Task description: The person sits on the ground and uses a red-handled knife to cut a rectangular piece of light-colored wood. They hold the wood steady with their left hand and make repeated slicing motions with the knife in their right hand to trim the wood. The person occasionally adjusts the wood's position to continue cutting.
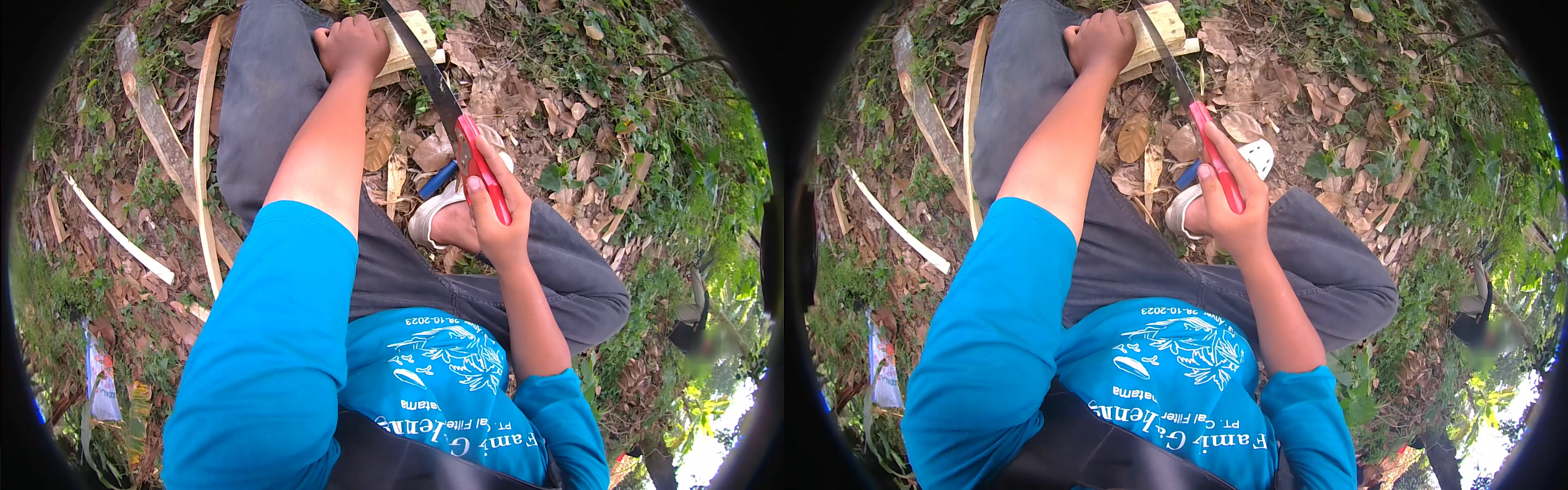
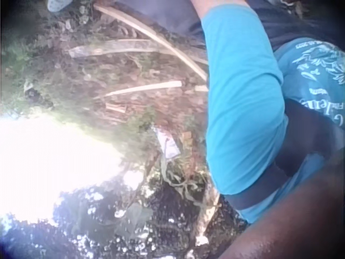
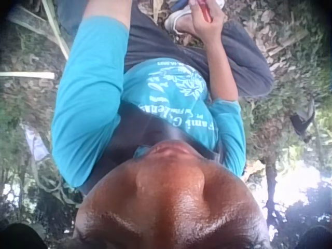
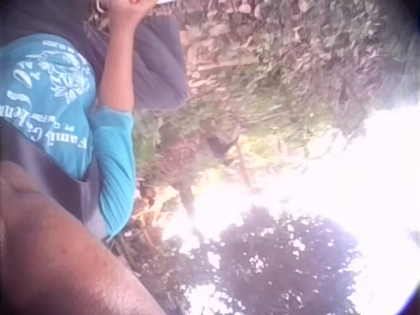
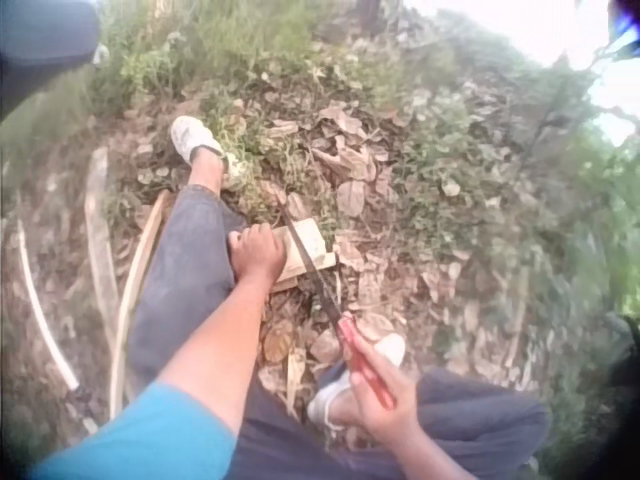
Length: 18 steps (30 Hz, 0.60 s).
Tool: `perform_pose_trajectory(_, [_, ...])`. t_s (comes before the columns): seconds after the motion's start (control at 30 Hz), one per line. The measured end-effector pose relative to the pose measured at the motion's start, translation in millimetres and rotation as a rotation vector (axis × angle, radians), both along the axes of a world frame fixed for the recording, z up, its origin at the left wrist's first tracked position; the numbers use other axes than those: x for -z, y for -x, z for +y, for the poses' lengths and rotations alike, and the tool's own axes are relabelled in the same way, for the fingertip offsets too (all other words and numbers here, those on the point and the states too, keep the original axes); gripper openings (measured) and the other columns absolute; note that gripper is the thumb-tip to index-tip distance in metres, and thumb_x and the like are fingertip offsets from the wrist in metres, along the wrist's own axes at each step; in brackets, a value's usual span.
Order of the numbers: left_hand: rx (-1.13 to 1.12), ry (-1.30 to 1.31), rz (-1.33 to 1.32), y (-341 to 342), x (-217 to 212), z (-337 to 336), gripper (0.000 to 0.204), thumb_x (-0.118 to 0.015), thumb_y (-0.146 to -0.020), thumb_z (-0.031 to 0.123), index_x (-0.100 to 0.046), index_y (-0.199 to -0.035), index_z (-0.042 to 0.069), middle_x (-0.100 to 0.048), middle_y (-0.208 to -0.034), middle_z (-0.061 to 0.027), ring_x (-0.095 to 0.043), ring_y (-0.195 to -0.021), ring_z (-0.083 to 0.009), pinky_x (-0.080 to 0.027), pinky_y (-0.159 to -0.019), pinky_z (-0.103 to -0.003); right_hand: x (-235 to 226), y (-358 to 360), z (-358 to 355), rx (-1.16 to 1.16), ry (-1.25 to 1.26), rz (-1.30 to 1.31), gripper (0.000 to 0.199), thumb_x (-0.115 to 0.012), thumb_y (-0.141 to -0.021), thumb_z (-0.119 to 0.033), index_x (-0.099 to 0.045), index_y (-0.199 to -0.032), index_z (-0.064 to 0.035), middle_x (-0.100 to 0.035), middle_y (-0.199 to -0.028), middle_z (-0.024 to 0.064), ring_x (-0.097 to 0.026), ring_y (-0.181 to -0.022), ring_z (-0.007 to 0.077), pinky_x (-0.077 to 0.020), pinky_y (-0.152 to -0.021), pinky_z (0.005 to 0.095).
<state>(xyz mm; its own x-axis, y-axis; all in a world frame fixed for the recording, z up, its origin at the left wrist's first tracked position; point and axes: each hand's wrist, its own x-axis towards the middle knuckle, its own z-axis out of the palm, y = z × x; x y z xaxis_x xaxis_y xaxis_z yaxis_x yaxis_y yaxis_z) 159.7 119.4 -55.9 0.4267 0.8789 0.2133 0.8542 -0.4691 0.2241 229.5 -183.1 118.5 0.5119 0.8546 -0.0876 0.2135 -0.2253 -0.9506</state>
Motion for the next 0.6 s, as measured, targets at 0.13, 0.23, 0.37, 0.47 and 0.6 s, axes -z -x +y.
perform_pose_trajectory(0.13, [0.024,-0.084,-0.021,0,1,-14,0.033,-0.044,-0.101,0.032,-0.07,-0.093,0.011,-0.074,-0.097,-0.0083,-0.068,-0.098,-0.0287,-0.037,-0.097,-0.049,-15,6,-12,0.016,0.03,0.039,0.049,-0.062,-0.096,-0.002,-0.058,-0.145,-0.0001,-0.065,-0.139,0.0175,-0.062,-0.129,0.0237,-0.0442,-0.11,0.0346])
perform_pose_trajectory(0.23, [0.033,-0.141,0.017,2,0,-31,0.029,-0.048,-0.102,0.033,-0.065,-0.098,0.01,-0.07,-0.102,-0.0105,-0.065,-0.098,-0.0293,-0.038,-0.097,-0.048,-22,8,-24,0.01,0.031,0.03,0.049,-0.062,-0.097,-0.003,-0.057,-0.145,0.0001,-0.065,-0.139,0.018,-0.061,-0.13,0.0237,-0.044,-0.11,0.0344])
perform_pose_trajectory(0.37, [0.054,-0.168,0.051,8,-3,-43,0.029,-0.051,-0.101,0.034,-0.062,-0.102,0.008,-0.069,-0.108,-0.0141,-0.064,-0.104,-0.0331,-0.036,-0.11,-0.055,-26,10,-41,0.011,0.004,0.032,0.048,-0.061,-0.097,-0.004,-0.057,-0.145,0.0001,-0.065,-0.14,0.0183,-0.061,-0.13,0.0241,-0.0437,-0.111,0.0345])
perform_pose_trajectory(0.47, [0.067,-0.152,0.048,3,-3,-42,0.029,-0.052,-0.1,0.035,-0.062,-0.102,0.008,-0.07,-0.105,-0.0147,-0.065,-0.103,-0.0347,-0.033,-0.115,-0.058,-22,9,-43,0.009,-0.02,0.022,0.048,-0.061,-0.097,-0.004,-0.058,-0.145,-0.0003,-0.065,-0.139,0.0185,-0.062,-0.129,0.023,-0.0444,-0.11,0.0337])
perform_pose_trajectory(0.6, [0.057,-0.082,0.041,1,-5,-36,0.029,-0.053,-0.099,0.035,-0.062,-0.101,0.007,-0.072,-0.1,-0.0145,-0.066,-0.1,-0.0342,-0.035,-0.112,-0.059,-27,18,-42,0.015,0.034,0.09,0.049,-0.061,-0.097,-0.003,-0.057,-0.146,-0.0007,-0.066,-0.139,0.0186,-0.063,-0.127,0.021,-0.0453,-0.107,0.0322])
